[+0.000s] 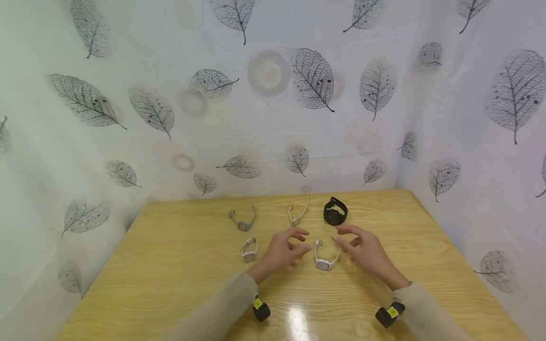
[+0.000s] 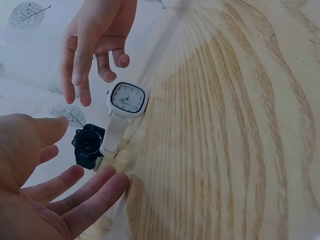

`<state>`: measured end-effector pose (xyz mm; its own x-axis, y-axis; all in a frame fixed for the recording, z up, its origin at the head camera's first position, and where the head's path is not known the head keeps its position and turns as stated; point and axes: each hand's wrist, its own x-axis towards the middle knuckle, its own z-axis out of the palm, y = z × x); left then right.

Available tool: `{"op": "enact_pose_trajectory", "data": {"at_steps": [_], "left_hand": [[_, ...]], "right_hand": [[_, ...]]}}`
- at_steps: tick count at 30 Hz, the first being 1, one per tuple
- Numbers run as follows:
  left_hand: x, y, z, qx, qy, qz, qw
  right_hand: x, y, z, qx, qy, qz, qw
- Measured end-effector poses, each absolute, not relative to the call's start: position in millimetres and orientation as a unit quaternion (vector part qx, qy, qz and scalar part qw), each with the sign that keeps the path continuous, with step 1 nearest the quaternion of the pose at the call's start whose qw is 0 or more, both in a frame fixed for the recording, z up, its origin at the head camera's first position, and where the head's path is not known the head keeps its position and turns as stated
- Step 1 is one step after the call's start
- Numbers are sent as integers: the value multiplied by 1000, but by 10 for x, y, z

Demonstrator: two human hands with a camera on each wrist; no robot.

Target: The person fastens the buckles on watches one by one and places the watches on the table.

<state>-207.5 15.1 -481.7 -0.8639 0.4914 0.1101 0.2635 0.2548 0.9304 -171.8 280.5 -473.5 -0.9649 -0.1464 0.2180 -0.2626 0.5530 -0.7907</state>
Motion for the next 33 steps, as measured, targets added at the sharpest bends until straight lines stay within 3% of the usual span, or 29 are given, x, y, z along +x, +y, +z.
{"op": "enact_pose_trajectory", "data": {"at_steps": [11,33], "left_hand": [[-2079,347,-4852,256,791,543,122],[-2070,526,-4827,229,850,471,56]], "right_hand": [[-1683,2775,-4838,62,-873,483,-10],[-1629,2637,-4838,24,-881,470,-35]]}}
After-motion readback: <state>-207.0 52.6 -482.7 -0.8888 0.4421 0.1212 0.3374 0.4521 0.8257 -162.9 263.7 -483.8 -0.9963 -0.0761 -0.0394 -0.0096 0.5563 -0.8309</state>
